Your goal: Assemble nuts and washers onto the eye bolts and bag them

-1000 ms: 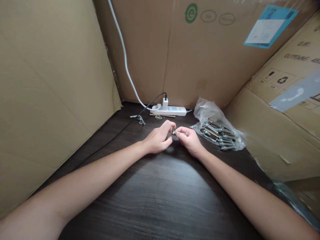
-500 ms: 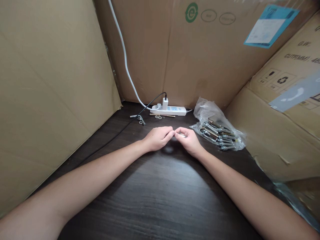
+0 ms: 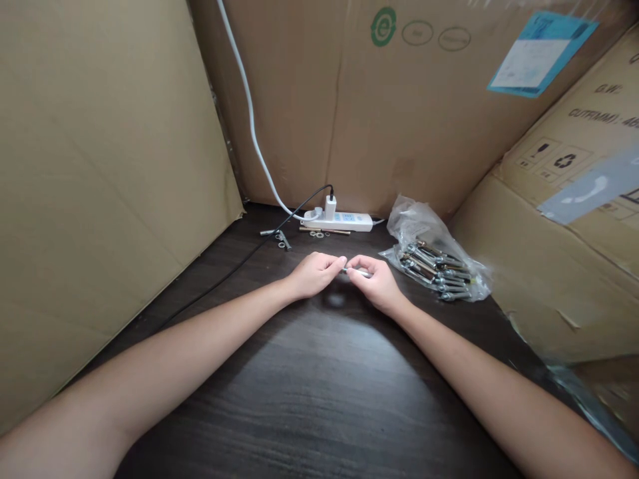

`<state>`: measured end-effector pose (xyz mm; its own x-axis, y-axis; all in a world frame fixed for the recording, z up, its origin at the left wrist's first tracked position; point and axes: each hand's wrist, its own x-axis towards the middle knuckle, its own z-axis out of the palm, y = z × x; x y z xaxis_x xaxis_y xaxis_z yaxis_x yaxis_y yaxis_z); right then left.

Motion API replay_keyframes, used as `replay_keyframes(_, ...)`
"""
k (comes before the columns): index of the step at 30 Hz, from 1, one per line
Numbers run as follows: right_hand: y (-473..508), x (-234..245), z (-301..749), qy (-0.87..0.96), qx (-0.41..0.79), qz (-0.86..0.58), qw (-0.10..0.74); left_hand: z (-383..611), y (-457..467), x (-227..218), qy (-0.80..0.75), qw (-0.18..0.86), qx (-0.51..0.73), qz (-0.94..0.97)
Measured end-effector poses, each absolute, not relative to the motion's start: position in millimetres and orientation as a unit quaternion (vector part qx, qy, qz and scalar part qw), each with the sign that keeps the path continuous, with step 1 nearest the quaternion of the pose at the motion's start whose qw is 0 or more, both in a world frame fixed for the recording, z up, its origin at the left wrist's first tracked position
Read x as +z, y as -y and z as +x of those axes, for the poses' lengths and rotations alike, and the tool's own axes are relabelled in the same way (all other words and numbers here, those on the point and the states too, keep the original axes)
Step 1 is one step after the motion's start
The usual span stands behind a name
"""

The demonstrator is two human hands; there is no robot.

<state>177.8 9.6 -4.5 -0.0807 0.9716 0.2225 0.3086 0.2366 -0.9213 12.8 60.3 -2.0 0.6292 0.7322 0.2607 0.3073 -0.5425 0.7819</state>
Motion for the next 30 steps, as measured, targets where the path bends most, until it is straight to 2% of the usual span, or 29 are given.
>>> replay_keyframes(5,-11.4,-4.0,179.4,0.624,0.361,-0.505,0.474,10.1,-54.4,-0.8,-0.264,0.325,0.382,0.824)
replay_keyframes(15,-14.5,-8.1,182.9,0.614,0.365,-0.506,0.483,10.2,-51.9,-0.4,-0.284,0.266,0.301,0.871)
replay_keyframes(30,-8.1,-4.9,175.8,0.634,0.333,-0.516,0.469,13.1,-55.6,-2.4,-0.370,0.186,0.248,0.876)
